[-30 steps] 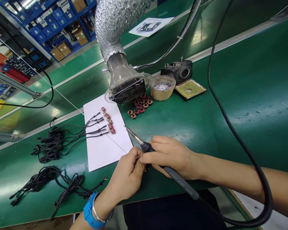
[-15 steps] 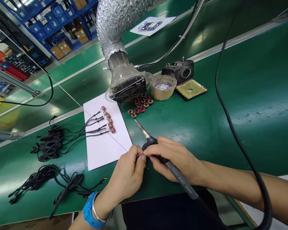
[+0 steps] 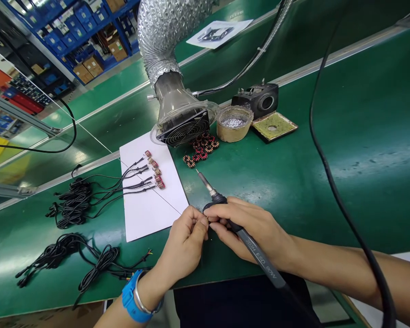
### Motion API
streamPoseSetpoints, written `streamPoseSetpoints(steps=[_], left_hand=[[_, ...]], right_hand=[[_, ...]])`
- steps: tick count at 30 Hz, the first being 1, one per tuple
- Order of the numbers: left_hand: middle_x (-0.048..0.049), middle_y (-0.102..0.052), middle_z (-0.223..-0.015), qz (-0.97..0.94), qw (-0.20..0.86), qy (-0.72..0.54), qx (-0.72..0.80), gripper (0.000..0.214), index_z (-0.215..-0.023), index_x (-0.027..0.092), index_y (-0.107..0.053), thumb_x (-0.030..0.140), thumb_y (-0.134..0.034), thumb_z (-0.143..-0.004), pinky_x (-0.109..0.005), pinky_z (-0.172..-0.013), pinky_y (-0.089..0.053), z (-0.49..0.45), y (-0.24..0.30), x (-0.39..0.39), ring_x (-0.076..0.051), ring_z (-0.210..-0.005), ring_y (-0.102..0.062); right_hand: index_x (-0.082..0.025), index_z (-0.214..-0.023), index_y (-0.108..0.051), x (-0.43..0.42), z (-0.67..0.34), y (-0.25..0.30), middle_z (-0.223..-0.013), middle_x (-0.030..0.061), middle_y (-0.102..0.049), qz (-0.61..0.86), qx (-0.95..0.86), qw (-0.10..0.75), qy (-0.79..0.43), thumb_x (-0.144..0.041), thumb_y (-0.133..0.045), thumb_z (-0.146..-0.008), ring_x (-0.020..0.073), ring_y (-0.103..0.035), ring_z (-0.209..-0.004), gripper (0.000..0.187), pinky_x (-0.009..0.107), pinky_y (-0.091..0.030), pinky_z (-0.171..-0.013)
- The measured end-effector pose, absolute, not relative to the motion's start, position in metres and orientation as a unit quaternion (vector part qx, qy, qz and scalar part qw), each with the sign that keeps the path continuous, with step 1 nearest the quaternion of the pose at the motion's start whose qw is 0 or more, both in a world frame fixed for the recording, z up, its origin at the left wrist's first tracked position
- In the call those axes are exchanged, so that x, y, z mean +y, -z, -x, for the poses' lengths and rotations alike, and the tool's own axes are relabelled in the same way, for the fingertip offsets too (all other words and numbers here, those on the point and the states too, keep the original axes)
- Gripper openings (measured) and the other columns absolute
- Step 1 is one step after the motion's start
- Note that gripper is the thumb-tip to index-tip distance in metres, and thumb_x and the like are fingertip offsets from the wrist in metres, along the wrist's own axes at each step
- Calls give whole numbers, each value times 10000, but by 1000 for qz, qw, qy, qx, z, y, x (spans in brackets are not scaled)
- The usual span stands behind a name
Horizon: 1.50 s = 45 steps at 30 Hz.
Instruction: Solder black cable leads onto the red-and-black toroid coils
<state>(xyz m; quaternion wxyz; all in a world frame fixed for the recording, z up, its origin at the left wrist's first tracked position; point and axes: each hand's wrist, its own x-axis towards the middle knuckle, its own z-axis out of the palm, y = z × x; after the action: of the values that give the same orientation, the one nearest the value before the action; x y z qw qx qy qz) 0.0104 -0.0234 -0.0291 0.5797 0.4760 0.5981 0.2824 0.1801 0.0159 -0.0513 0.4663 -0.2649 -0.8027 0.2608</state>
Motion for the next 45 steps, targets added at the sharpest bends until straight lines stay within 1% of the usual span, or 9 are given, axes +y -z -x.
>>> streamPoseSetpoints(steps=[4,9,13,17,20,25,31,38,45], left_hand=[[67,-466,-619,-390,666,-312,554,238,-791,185,-466,380,-507,-920,-175,-404,-212,-12,33,-22,-36,-423,-284],[43,-576,-617,-333,741,-272,516,210,-788,183,-472,354,-556,-876,-147,-314,-247,-10,33,-16,-34,-346,-395],[73,-543,-550,-347,694,-310,549,240,-766,185,-463,379,-551,-877,-122,-306,-248,-14,32,-14,-25,-332,-374],[88,-525,-525,-342,650,-348,583,226,-746,187,-465,363,-562,-849,-128,-309,-263,-21,33,-12,-27,-327,-360],[89,-525,-526,-342,630,-356,600,202,-744,188,-466,341,-557,-839,-134,-314,-274,-25,36,-12,-31,-330,-362],[82,-529,-543,-361,603,-353,618,208,-747,190,-463,348,-540,-858,-141,-335,-299,-28,38,-16,-37,-345,-395],[73,-541,-554,-383,588,-355,618,235,-747,190,-448,364,-519,-889,-145,-371,-336,-30,38,-17,-43,-371,-430],[66,-545,-563,-391,580,-349,624,239,-754,188,-455,370,-526,-892,-151,-390,-348,-31,36,-18,-47,-389,-449],[69,-546,-567,-388,580,-349,625,253,-754,192,-455,393,-545,-878,-154,-391,-351,-33,37,-18,-49,-391,-453]], right_hand=[[-175,-1137,-539,17,-182,53,-809,24,-626,255,-816,446,-264,-66,-448,-907,147,-486,-676,270,261,-457,-643],[-169,-1120,-558,21,-190,53,-686,9,-506,212,-883,360,-216,-139,-347,-971,167,-440,-678,260,246,-396,-580],[-167,-1147,-556,24,-195,53,-644,-4,-483,225,-871,397,-180,-119,-370,-970,159,-437,-642,261,252,-393,-578],[-204,-1170,-574,24,-204,49,-732,17,-605,269,-805,486,-210,-66,-472,-911,162,-537,-658,311,289,-463,-613],[-230,-1290,-544,21,-216,44,-805,23,-657,297,-755,526,-256,-82,-532,-891,163,-593,-657,425,306,-492,-600],[-227,-1183,-621,14,-233,41,-738,26,-615,312,-735,511,-319,-189,-543,-886,152,-532,-583,309,298,-430,-514],[-207,-985,-608,11,-236,44,-722,8,-596,339,-709,490,-378,-162,-544,-828,127,-508,-543,176,275,-398,-488],[-192,-962,-608,11,-230,44,-628,-6,-519,313,-701,511,-387,-144,-517,-802,134,-466,-516,190,293,-372,-494],[-189,-962,-619,10,-227,44,-619,8,-527,304,-699,523,-382,-150,-506,-798,141,-448,-497,203,299,-357,-473]])
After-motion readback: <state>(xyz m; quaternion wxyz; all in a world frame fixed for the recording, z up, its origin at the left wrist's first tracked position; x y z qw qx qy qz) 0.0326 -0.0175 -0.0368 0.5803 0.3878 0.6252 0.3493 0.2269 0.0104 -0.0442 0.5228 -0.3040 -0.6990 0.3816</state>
